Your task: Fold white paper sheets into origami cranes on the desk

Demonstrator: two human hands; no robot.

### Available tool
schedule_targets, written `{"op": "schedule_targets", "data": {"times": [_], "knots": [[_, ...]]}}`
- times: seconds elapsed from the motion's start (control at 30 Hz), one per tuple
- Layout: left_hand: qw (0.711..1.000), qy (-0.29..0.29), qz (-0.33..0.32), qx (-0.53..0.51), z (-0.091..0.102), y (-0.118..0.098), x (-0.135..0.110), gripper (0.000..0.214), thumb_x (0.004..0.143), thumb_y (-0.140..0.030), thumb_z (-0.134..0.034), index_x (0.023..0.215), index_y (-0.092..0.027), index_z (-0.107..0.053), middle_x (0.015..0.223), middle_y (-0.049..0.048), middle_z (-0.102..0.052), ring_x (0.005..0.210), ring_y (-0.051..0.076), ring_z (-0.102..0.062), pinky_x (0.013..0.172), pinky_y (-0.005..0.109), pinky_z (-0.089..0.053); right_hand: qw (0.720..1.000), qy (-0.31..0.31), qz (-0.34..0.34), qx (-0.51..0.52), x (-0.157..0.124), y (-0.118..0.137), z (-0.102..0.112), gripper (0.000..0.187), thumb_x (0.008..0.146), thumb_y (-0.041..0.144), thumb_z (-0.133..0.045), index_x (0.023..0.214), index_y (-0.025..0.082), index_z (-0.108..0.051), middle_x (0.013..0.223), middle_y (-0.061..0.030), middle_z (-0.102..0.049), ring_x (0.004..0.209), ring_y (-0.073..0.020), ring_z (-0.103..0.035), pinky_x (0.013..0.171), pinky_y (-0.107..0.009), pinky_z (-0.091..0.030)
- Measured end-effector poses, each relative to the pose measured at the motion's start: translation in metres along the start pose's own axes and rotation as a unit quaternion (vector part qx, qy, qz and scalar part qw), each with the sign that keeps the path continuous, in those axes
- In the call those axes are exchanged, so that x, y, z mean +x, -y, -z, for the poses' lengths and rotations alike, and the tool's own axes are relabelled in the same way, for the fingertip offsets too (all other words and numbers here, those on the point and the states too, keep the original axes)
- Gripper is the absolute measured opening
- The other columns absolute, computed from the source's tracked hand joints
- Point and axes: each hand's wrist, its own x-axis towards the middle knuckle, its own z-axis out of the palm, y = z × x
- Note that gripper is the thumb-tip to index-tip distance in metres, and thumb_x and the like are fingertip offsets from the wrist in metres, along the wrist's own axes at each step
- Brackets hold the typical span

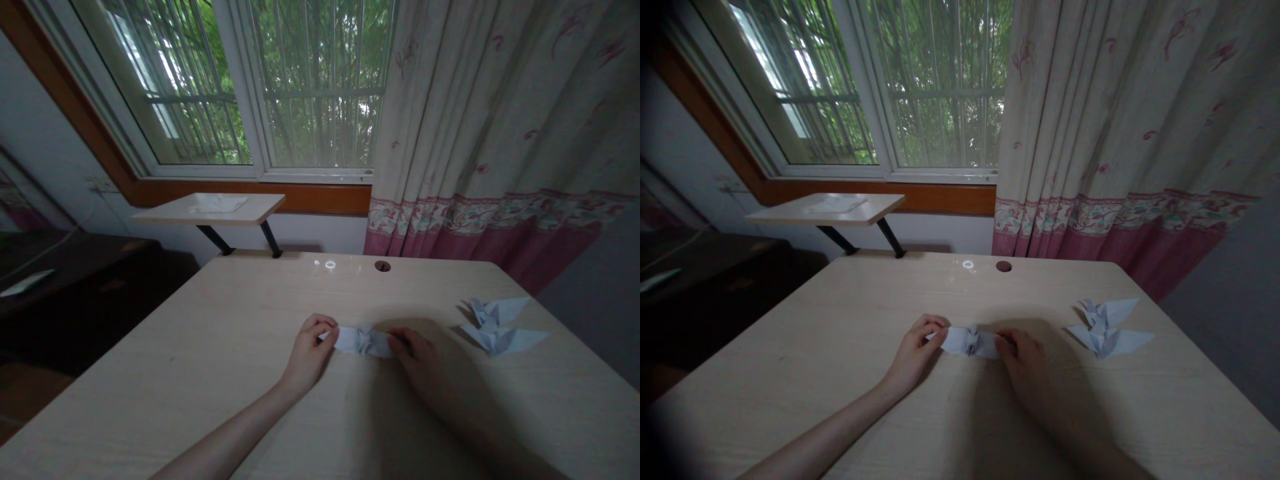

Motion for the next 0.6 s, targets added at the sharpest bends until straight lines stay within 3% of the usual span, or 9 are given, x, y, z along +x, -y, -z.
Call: {"op": "schedule_targets", "data": {"times": [0.1, 0.2, 0.4, 0.6], "knots": [[0.999, -0.001, -0.02, 0.037, 0.001, -0.001, -0.001, 0.013, 0.088, -0.026, -0.061, 0.086, -0.021, -0.073, 0.097, 0.0066, -0.064, 0.098, 0.024, -0.056, 0.089, 0.035, -0.041, 0.999, 0.015, 0.019, 0.036, 0.001, -0.003, -0.002, 0.029, 0.093, 0.031, -0.05, 0.115, 0.023, -0.066, 0.114, -0.0076, -0.07, 0.107, -0.0262, -0.064, 0.096, -0.045, -0.046], [0.994, 0.018, -0.053, 0.099, 0.001, -0.003, -0.002, 0.02, 0.092, -0.025, -0.057, 0.103, -0.024, -0.073, 0.106, 0.0073, -0.065, 0.104, 0.025, -0.055, 0.092, 0.038, -0.041, 0.998, 0.02, 0.046, 0.031, 0.002, -0.003, -0.003, 0.031, 0.093, 0.029, -0.05, 0.119, 0.023, -0.066, 0.118, -0.0078, -0.07, 0.111, -0.0259, -0.062, 0.1, -0.046, -0.044], [0.976, 0.068, -0.066, 0.195, 0.0, -0.008, -0.004, 0.017, 0.096, -0.03, -0.056, 0.103, -0.025, -0.071, 0.104, 0.0042, -0.069, 0.101, 0.025, -0.058, 0.091, 0.04, -0.04, 0.994, 0.02, 0.106, -0.01, 0.004, -0.013, -0.011, 0.026, 0.092, 0.024, -0.05, 0.107, 0.025, -0.071, 0.107, -0.0052, -0.073, 0.104, -0.0253, -0.066, 0.098, -0.046, -0.047], [0.968, 0.075, -0.074, 0.23, -0.002, -0.006, -0.006, 0.017, 0.093, -0.031, -0.063, 0.108, -0.025, -0.067, 0.108, 0.0027, -0.07, 0.102, 0.026, -0.058, 0.09, 0.04, -0.04, 0.976, -0.007, 0.193, -0.101, 0.003, -0.029, -0.021, 0.032, 0.092, 0.017, -0.046, 0.114, 0.023, -0.068, 0.114, -0.0074, -0.072, 0.107, -0.0259, -0.064, 0.097, -0.048, -0.048]]}}
